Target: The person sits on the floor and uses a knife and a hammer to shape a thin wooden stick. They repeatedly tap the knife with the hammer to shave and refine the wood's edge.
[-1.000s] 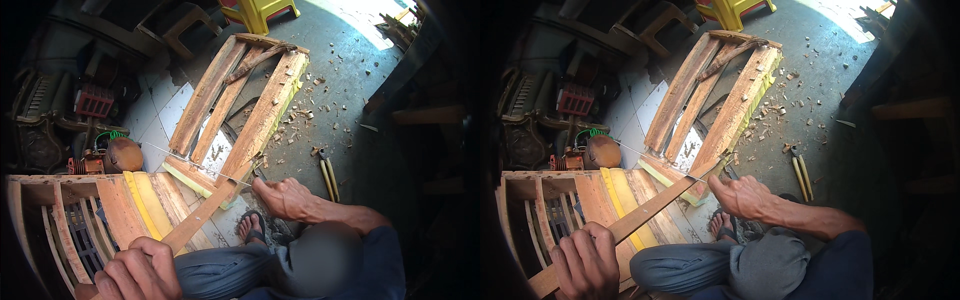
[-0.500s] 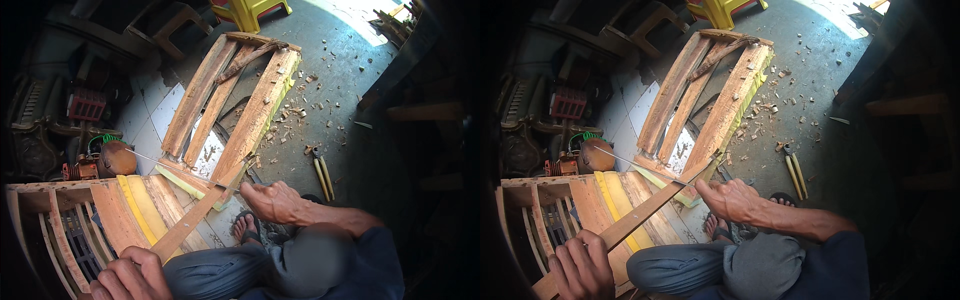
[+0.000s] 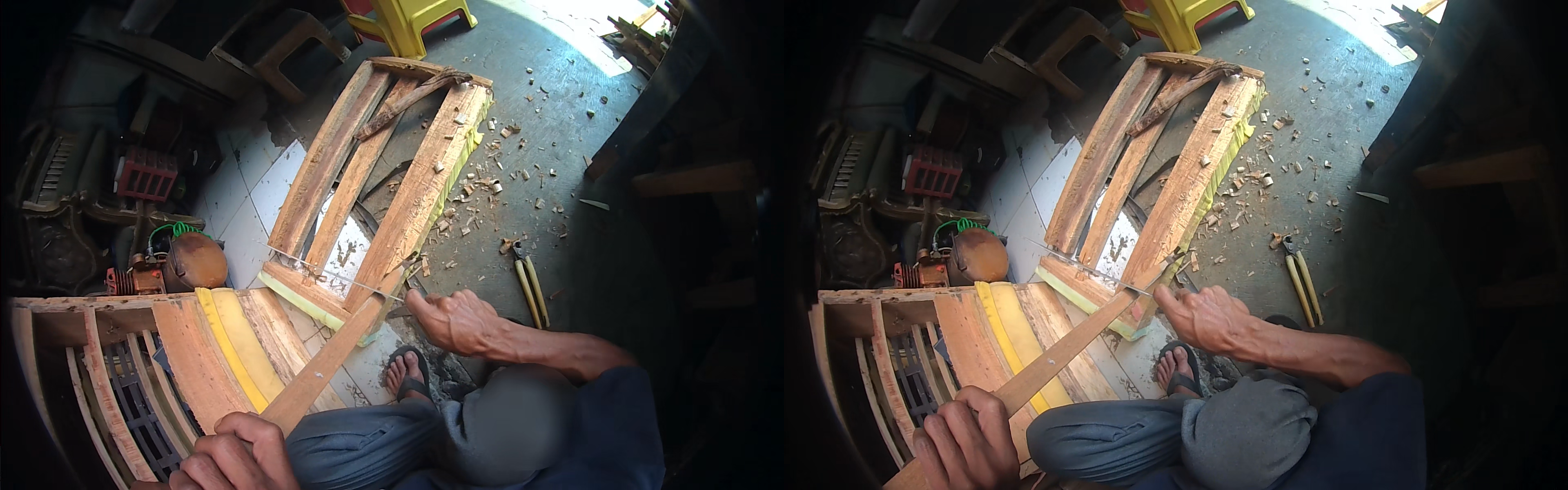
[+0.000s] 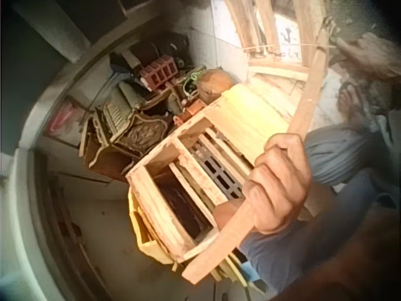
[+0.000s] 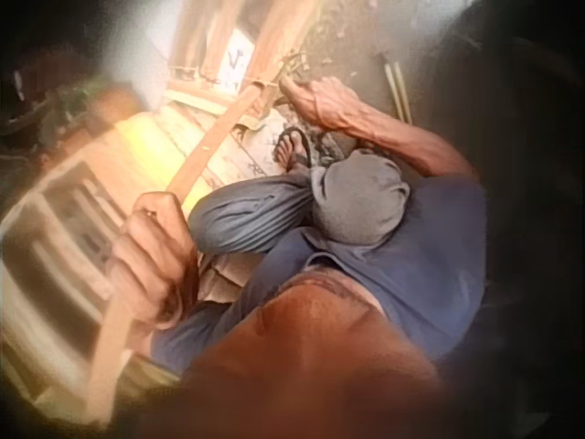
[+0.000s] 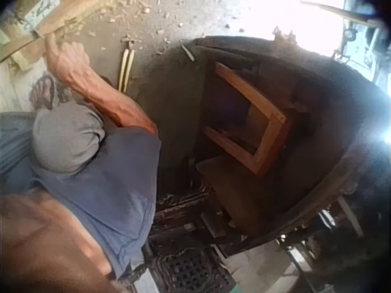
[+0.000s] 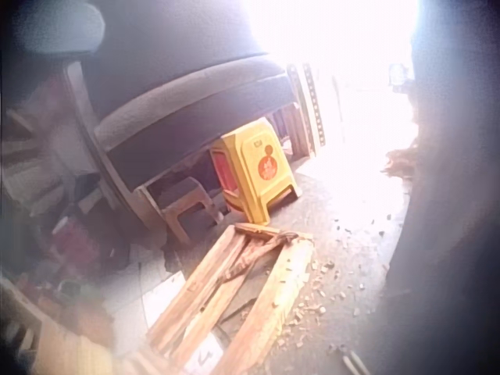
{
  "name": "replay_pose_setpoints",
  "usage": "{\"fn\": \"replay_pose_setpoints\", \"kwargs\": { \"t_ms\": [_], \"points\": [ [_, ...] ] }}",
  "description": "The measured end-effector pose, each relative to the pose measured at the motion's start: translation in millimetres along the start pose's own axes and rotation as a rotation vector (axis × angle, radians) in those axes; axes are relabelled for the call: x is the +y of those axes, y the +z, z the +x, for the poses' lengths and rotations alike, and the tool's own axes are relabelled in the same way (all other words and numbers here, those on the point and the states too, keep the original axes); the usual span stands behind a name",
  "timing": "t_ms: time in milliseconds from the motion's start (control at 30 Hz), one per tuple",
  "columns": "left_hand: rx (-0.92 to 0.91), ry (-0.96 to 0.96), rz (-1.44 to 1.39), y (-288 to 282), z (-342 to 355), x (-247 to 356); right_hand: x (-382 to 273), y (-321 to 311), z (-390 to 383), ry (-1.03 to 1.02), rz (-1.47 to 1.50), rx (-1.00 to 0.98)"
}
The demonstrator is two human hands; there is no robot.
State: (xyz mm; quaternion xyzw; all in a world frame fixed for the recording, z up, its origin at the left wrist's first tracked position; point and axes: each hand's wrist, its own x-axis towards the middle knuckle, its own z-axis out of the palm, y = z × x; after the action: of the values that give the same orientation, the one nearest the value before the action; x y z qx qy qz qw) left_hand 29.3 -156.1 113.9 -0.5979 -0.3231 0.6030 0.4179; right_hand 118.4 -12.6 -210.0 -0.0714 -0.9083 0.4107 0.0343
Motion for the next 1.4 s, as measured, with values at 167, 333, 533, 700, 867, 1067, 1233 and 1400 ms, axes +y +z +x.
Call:
{"fn": "replay_pose_setpoints", "kwargs": {
  "t_ms": [167,333,533,700,867,1067,1233,1400],
  "points": [
    [0.075,0.013,0.03,1.1,3.6,4.5,31.4,19.2,5.4,0.185,0.042,-0.125],
    [0.022,0.054,-0.051,0.9,1.3,6.7,-1.8,13.6,-9.4,-0.026,0.123,0.003],
    [-0.11,-0.025,-0.107,-8.8,3.3,8.3,-9.7,4.3,-3.7,-0.08,0.075,0.025],
    [0.003,0.054,-0.044,-4.5,5.1,1.2,53.0,24.8,10.3,0.185,-0.001,-0.1],
    [0.149,0.11,0.038,9.7,-0.3,-0.6,45.1,39.8,2.5,0.154,0.04,-0.047],
    [-0.035,0.067,-0.083,1.5,-0.4,-1.7,16.5,47.1,-3.2,-0.009,0.141,0.139],
    [-0.096,0.053,-0.084,-3.2,-8.3,5.6,-10.6,12.2,5.1,-0.002,0.111,0.127],
    [-0.048,0.065,-0.035,-3.4,-7.4,6.8,40.6,21.7,15.8,0.206,-0.011,-0.191]
  ]
}}
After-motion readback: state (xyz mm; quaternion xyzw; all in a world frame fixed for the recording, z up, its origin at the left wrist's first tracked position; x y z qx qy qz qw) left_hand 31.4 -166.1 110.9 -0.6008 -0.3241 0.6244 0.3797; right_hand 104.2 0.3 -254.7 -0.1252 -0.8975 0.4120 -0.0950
